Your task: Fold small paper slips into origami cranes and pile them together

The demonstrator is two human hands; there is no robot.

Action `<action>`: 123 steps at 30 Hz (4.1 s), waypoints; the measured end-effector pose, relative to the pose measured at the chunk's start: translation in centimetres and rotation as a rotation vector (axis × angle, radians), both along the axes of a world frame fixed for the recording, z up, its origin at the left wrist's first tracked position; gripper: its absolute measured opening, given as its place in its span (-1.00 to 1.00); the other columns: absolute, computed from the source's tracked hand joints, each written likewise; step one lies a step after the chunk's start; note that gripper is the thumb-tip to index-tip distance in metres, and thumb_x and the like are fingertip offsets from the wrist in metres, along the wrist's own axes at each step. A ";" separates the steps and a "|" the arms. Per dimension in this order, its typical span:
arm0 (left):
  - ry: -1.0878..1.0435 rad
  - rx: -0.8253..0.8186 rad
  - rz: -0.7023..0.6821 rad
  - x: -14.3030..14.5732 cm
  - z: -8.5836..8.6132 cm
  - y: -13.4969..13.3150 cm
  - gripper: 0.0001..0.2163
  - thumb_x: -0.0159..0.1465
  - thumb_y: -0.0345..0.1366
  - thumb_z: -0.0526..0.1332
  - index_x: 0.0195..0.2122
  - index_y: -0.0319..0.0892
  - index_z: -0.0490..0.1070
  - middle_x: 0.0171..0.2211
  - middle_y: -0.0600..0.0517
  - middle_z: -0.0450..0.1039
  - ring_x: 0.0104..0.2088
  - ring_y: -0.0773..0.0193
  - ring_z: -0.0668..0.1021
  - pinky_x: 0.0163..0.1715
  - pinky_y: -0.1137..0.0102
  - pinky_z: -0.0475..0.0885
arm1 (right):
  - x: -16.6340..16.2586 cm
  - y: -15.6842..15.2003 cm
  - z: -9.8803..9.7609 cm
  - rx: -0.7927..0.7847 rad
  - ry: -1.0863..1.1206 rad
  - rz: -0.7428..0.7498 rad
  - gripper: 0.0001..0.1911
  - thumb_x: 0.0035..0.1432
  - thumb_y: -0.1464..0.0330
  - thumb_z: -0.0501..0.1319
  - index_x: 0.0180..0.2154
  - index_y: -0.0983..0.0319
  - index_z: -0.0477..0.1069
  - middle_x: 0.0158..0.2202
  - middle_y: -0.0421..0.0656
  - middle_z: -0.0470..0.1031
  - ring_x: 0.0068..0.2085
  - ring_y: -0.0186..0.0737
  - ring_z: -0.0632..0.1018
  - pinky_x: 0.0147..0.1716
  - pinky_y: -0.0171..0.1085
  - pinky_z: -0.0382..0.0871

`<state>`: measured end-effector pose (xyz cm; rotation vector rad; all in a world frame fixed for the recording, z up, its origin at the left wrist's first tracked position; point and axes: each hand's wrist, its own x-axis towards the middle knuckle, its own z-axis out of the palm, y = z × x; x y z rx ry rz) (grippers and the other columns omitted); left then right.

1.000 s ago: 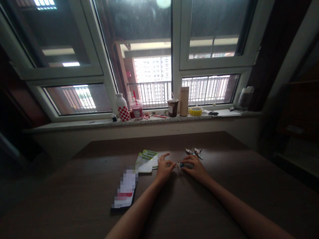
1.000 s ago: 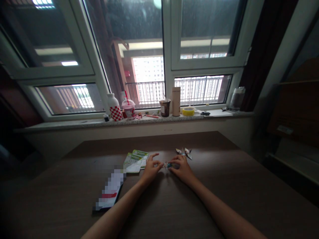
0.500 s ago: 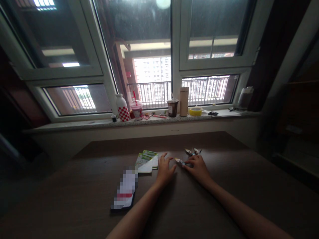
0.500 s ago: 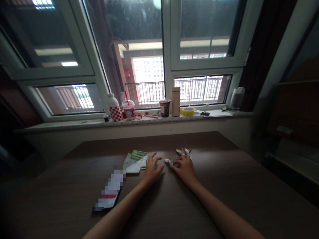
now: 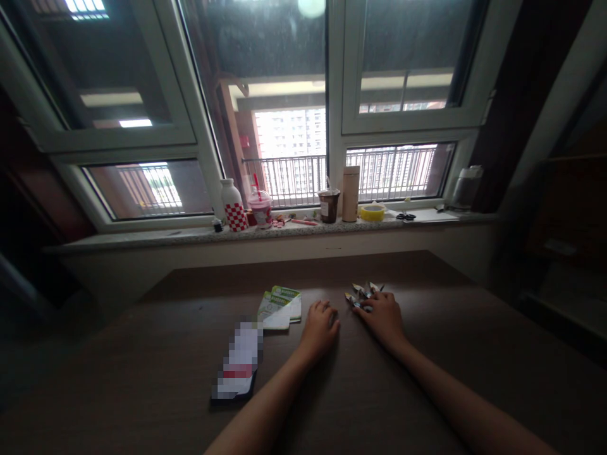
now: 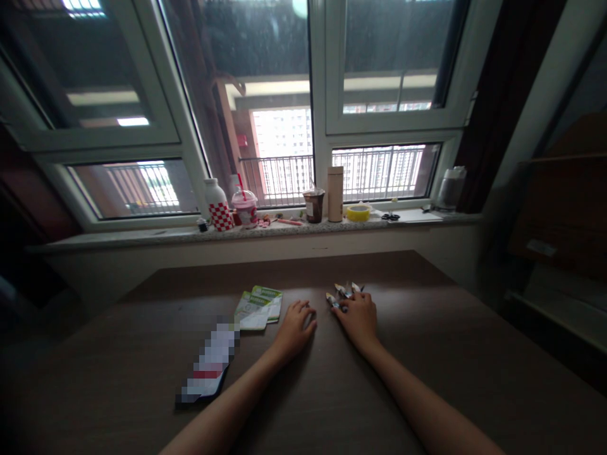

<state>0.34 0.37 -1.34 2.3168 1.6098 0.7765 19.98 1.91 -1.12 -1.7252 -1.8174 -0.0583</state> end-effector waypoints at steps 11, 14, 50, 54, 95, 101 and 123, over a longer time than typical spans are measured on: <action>0.068 0.039 -0.006 0.2 0.1 -0.3 -0.72 0.28 -0.34 0.15 0.00 -0.21 0.47 0.13 -0.14 0.39 0.20 0.06 0.34 0.26 0.15 0.22 | 0.5 0.9 -0.1 -0.008 -0.060 -0.089 -0.70 0.09 0.09 0.30 -0.28 0.15 0.63 -0.13 -0.02 0.53 -0.04 0.06 0.36 -0.09 -0.11 0.27; 0.094 0.055 0.000 0.3 0.2 -0.5 -0.72 0.28 -0.34 0.15 0.00 -0.20 0.47 0.12 -0.14 0.40 0.19 0.06 0.36 0.25 0.12 0.23 | 0.5 0.8 -0.1 -0.012 -0.067 -0.088 -0.70 0.08 0.10 0.30 -0.27 0.16 0.63 -0.13 -0.03 0.54 -0.04 0.06 0.37 -0.09 -0.12 0.27; 0.338 0.089 0.502 -0.4 0.6 -1.8 -0.45 0.28 -0.01 0.10 0.19 -0.25 0.35 0.27 -0.34 0.20 0.25 -0.25 0.25 0.22 -0.19 0.03 | -1.7 -1.5 -0.6 -0.053 0.003 0.677 -0.70 0.27 0.34 0.15 0.01 0.15 0.50 0.07 -0.06 0.49 0.11 -0.10 0.41 0.15 -0.07 0.29; 0.350 0.117 0.488 -0.7 0.8 -1.7 -0.55 0.31 -0.12 0.09 0.14 -0.24 0.39 0.21 -0.26 0.31 0.21 -0.14 0.31 0.23 -0.11 0.08 | -1.7 -1.5 -0.5 -0.066 0.006 0.672 -0.69 0.26 0.33 0.16 0.01 0.15 0.50 0.08 -0.06 0.49 0.12 -0.09 0.41 0.16 -0.05 0.29; 0.431 0.081 0.366 -1.9 2.4 -0.7 -0.67 0.37 -0.50 -0.07 -0.07 -0.28 0.49 -0.08 -0.19 0.55 -0.10 0.08 0.58 0.10 0.13 0.32 | -1.7 -1.6 -0.2 -0.085 0.007 0.671 -0.70 0.25 0.33 0.16 0.00 0.14 0.51 0.07 -0.07 0.48 0.11 -0.09 0.41 0.15 -0.07 0.28; 0.420 0.089 0.388 -2.2 2.3 -0.1 -0.69 0.35 -0.52 -0.02 -0.09 -0.31 0.51 0.15 -0.25 0.40 0.00 0.07 0.55 0.14 0.14 0.32 | -1.6 -1.4 -0.4 -0.083 0.011 0.675 -0.70 0.25 0.34 0.17 0.00 0.15 0.51 0.06 -0.06 0.49 0.11 -0.08 0.41 0.15 -0.06 0.28; 0.062 -0.009 -0.126 -1.1 0.8 -0.3 -0.71 0.41 -0.22 0.01 -0.04 -0.01 0.52 0.01 0.02 0.56 0.16 0.13 0.46 0.30 -0.04 0.07 | -1.4 -1.2 -0.5 0.023 0.234 0.569 -0.80 0.20 0.44 0.13 -0.16 0.23 0.48 -0.10 -0.02 0.55 -0.03 -0.10 0.52 0.05 -0.09 0.38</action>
